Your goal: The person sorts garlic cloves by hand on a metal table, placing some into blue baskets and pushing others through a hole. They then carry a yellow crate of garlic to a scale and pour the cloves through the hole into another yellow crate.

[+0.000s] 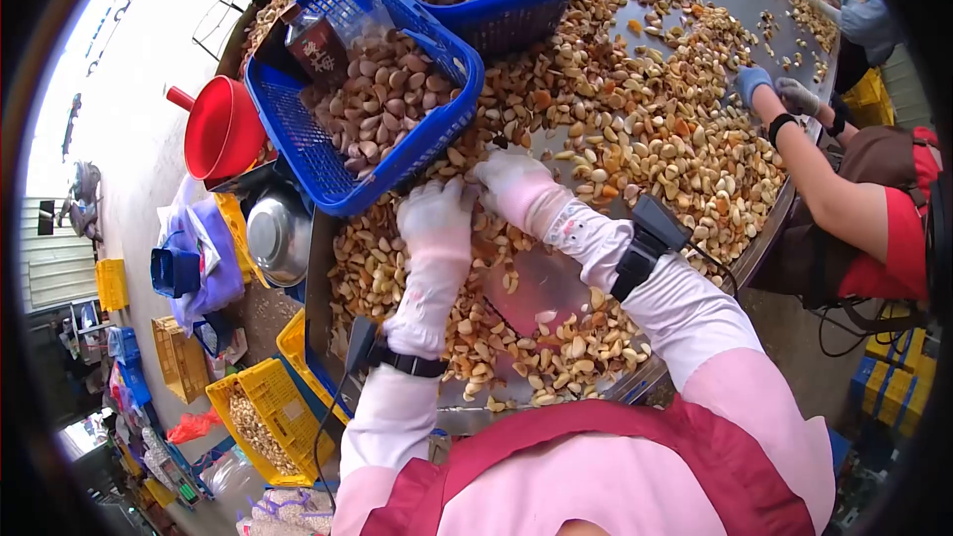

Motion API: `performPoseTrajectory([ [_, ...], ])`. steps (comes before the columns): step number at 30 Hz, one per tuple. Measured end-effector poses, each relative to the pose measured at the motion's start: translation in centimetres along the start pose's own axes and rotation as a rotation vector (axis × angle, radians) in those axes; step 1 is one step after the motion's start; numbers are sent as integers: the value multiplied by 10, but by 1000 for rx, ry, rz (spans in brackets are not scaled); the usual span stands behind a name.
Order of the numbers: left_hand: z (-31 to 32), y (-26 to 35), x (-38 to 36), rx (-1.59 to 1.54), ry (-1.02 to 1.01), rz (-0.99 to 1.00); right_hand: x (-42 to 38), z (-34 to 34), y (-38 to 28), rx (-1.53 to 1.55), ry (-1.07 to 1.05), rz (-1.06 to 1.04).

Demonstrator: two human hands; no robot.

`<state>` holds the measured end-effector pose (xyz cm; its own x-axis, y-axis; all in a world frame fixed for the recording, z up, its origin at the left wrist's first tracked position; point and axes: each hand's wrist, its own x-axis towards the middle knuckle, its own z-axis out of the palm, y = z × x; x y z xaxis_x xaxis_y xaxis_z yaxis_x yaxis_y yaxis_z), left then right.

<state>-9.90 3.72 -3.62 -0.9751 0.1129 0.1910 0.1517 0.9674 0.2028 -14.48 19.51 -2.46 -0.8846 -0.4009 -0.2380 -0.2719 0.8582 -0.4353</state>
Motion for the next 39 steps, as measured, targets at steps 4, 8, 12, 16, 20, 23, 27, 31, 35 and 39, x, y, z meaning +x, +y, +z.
performPoseTrajectory([
  [4,12,0,17,62,-108,-109,-8,-21,37,546,44,92],
  [8,8,-5,17,18,-290,-180,-22,-11,42,375,69,-83],
  [12,-49,31,7,-70,-117,27,-21,23,33,-83,87,-7],
  [16,-140,37,26,-83,607,231,-25,11,40,41,65,24],
  [20,-150,-29,84,-81,450,-25,-12,-5,37,-42,-83,157],
  [23,-144,-7,47,-65,600,107,-24,-38,33,76,102,67],
  [27,-76,87,-47,-337,-566,595,-17,-141,-60,544,1139,-524],
  [31,-15,62,-129,-292,-408,679,12,-145,-33,144,770,-464],
  [35,-38,-15,-124,-27,-372,385,-48,-98,127,-271,454,36],
  [39,-53,-6,-102,-157,-143,279,-149,-42,121,-506,76,440],
])
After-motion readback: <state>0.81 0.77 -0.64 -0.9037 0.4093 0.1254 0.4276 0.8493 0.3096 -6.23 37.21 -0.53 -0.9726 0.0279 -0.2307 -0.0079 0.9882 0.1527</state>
